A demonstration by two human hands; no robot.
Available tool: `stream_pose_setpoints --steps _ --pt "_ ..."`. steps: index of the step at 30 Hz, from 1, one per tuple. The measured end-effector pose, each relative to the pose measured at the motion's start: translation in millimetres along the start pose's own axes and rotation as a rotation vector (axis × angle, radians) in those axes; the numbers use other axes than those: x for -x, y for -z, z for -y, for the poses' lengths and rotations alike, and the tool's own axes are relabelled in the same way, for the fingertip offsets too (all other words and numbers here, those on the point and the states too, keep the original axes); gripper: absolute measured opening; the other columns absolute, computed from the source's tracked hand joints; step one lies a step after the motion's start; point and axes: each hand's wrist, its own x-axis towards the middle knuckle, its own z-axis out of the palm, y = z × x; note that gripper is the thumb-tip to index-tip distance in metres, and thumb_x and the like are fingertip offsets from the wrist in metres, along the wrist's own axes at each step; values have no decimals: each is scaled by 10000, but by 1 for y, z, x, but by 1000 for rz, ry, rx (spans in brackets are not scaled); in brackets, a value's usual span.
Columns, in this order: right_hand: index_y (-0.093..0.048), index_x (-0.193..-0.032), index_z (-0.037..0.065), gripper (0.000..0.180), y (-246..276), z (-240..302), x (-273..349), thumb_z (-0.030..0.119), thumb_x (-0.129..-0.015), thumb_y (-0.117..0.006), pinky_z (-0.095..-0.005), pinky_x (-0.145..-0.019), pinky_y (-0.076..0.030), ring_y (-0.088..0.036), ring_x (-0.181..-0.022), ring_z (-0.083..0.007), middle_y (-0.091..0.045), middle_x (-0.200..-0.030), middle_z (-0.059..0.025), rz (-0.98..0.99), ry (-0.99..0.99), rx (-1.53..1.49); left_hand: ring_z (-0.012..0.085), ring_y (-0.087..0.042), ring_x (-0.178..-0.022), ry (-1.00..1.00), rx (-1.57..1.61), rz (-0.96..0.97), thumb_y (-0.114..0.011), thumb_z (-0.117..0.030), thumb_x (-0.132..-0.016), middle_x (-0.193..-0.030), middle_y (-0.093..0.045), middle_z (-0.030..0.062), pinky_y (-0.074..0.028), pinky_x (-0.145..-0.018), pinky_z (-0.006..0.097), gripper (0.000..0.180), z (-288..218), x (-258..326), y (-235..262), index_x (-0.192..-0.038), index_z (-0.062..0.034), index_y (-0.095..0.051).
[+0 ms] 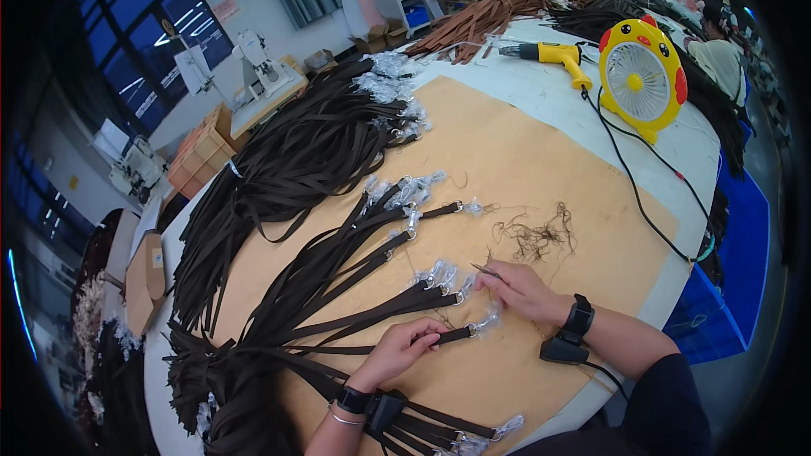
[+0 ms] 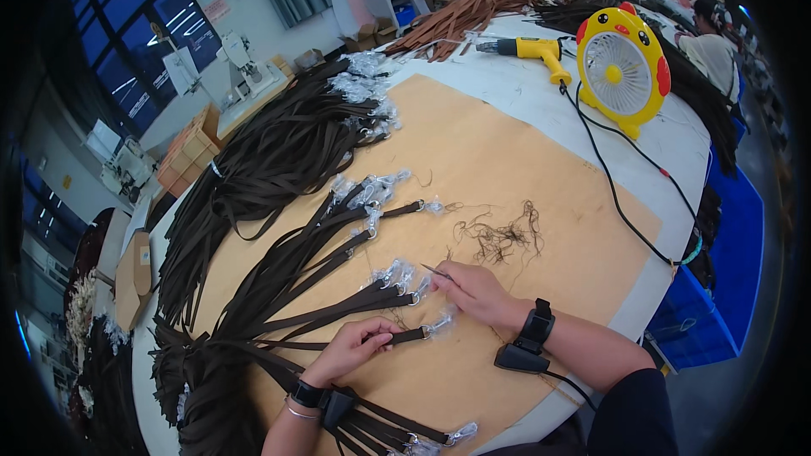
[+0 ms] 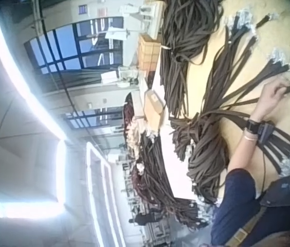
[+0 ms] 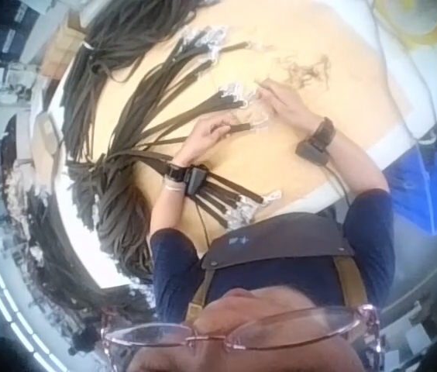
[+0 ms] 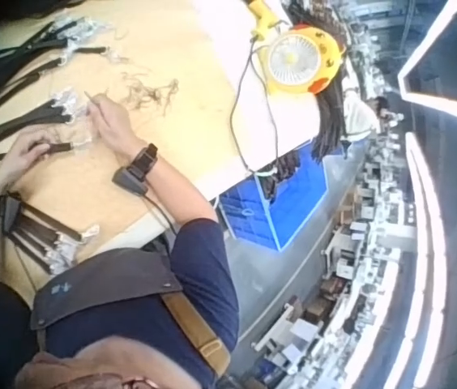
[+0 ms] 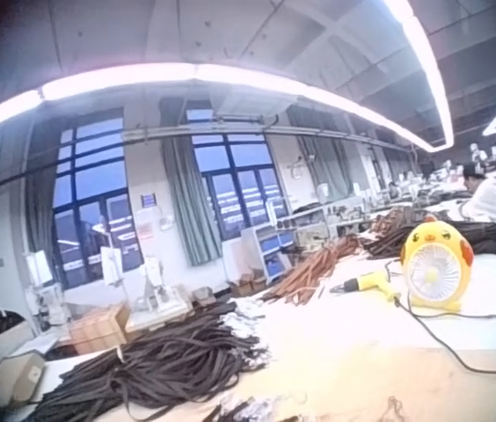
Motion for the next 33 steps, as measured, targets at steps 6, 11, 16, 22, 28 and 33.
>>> stream_pose_setpoints --steps 6,11,16,22,28,33 --pt "-620 -1055 66 226 -6 -3 5 268 -1008 -529 -387 -674 -505 -636 -779 -322 -645 -905 -118 -67 225 225 260 -671 -851 -229 -779 -167 -727 -202 -861 -917 -676 81 -534 -722 359 237 -38 5 -7 -1062 -86 -684" --pt "-640 -1062 71 268 -7 9 4 313 -1004 -540 -406 -689 -508 -645 -803 -328 -651 -922 -115 -95 192 288 296 -659 -857 -298 -910 -330 -747 -155 -808 -892 -663 81 -535 -697 377 222 -23 1 -2 -1006 -81 -677" --pt "-686 -979 57 314 4 9 3 328 -1009 -531 -422 -695 -508 -653 -817 -337 -680 -899 -138 -75 210 353 284 -639 -915 -385 -839 -192 -740 -76 -774 -1008 -645 81 -532 -786 359 261 -28 -1 -21 -1031 -80 -690" --pt "-688 -968 51 333 15 51 -37 339 -1007 -525 -450 -705 -512 -650 -803 -373 -687 -875 -162 -3 177 375 310 -574 -1001 -300 -1118 -547 -713 -56 -740 -1068 -621 96 -471 -872 414 359 -21 -9 4 -1092 -48 -642" --pt "-687 -1031 66 388 -17 8 -111 419 -982 -534 -462 -735 -515 -663 -824 -384 -704 -841 -139 166 93 521 302 -568 -985 -371 -1038 -471 -735 -113 -727 -1061 -602 104 -470 -854 408 418 -12 -7 -3 -1130 -58 -638" --pt "-667 -1013 54 337 -33 23 -113 377 -972 -582 -386 -650 -523 -665 -695 -271 -688 -794 -123 219 -93 321 298 -571 -1027 -368 -1070 -422 -685 -88 -704 -1091 -592 108 -483 -894 405 472 -18 -2 -4 -1170 -38 -625"
